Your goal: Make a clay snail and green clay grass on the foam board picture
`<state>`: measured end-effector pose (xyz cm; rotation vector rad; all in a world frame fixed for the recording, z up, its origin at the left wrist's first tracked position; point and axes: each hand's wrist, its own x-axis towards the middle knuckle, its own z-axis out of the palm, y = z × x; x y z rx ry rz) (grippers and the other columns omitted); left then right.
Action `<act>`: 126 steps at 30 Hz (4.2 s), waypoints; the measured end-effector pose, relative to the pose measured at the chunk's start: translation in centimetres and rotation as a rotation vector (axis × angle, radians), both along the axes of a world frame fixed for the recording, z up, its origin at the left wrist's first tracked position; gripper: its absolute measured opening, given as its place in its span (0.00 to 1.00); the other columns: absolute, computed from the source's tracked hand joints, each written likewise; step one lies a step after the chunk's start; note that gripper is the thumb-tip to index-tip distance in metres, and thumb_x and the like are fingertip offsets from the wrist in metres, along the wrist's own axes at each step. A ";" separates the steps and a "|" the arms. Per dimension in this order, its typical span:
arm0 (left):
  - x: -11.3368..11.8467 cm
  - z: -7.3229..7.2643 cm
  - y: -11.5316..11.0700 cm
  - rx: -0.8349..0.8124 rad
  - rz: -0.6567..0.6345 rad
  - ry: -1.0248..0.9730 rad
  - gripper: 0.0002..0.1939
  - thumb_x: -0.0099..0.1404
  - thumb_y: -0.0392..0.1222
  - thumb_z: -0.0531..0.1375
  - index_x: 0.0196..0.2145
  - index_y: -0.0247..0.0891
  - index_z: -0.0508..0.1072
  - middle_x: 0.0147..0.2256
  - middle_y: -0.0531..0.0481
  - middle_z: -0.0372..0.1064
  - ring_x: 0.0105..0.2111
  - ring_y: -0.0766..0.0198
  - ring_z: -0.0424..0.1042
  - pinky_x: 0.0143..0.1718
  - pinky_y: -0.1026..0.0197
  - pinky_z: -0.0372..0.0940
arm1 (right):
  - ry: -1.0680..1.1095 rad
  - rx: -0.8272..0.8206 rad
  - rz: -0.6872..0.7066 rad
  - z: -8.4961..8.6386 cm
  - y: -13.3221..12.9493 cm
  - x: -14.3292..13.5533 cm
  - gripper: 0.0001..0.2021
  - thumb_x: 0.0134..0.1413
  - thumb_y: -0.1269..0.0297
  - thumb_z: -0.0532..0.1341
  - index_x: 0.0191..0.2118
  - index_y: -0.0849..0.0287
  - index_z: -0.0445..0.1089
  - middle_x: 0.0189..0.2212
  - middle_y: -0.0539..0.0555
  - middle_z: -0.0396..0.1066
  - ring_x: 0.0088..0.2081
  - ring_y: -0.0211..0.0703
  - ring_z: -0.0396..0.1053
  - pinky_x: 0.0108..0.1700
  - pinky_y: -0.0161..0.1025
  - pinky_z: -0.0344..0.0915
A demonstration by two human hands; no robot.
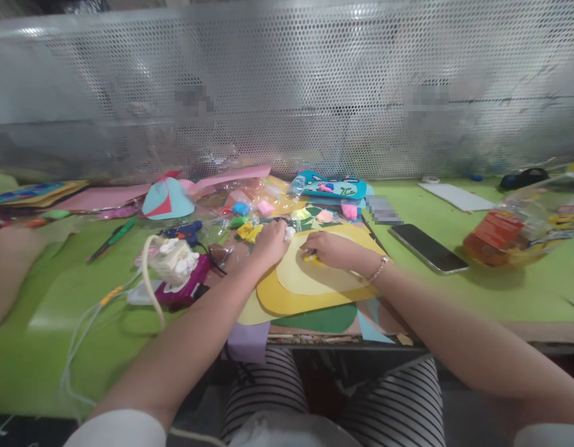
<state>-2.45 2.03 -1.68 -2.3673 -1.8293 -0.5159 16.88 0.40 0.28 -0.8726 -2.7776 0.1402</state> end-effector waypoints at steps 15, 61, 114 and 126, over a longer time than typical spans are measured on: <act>0.9 0.7 -0.2 0.088 -0.165 -0.259 0.20 0.53 0.33 0.63 0.45 0.39 0.67 0.45 0.44 0.62 0.48 0.56 0.65 0.50 0.56 0.62 | 0.339 0.162 -0.121 0.1 0.1 -0.4 0.16 0.55 0.81 0.48 0.42 0.64 0.70 0.37 0.60 0.68 0.39 0.45 0.66 0.41 0.41 0.64; 1.6 1.9 -1.5 0.087 -0.219 -0.637 0.14 0.51 0.34 0.63 0.38 0.38 0.73 0.38 0.50 0.74 0.37 0.61 0.71 0.41 0.60 0.65 | 1.177 -0.470 -0.340 0.6 2.7 1.4 0.10 0.41 0.59 0.66 0.31 0.59 0.73 0.28 0.52 0.74 0.32 0.42 0.73 0.43 0.43 0.71; 0.7 1.2 -0.4 0.081 -0.125 -0.547 0.10 0.54 0.36 0.61 0.37 0.37 0.74 0.36 0.47 0.75 0.36 0.58 0.73 0.38 0.59 0.65 | 1.247 -0.793 -0.429 1.3 0.9 -0.2 0.08 0.44 0.61 0.69 0.27 0.61 0.74 0.24 0.52 0.73 0.26 0.35 0.70 0.36 0.37 0.72; 0.0 -0.2 0.5 0.030 -0.151 -0.264 0.18 0.52 0.28 0.55 0.41 0.36 0.74 0.41 0.41 0.73 0.43 0.52 0.71 0.45 0.54 0.65 | 0.601 -0.129 -0.338 0.6 0.3 -0.2 0.04 0.46 0.76 0.62 0.29 0.60 0.70 0.32 0.53 0.70 0.29 0.37 0.68 0.32 0.35 0.65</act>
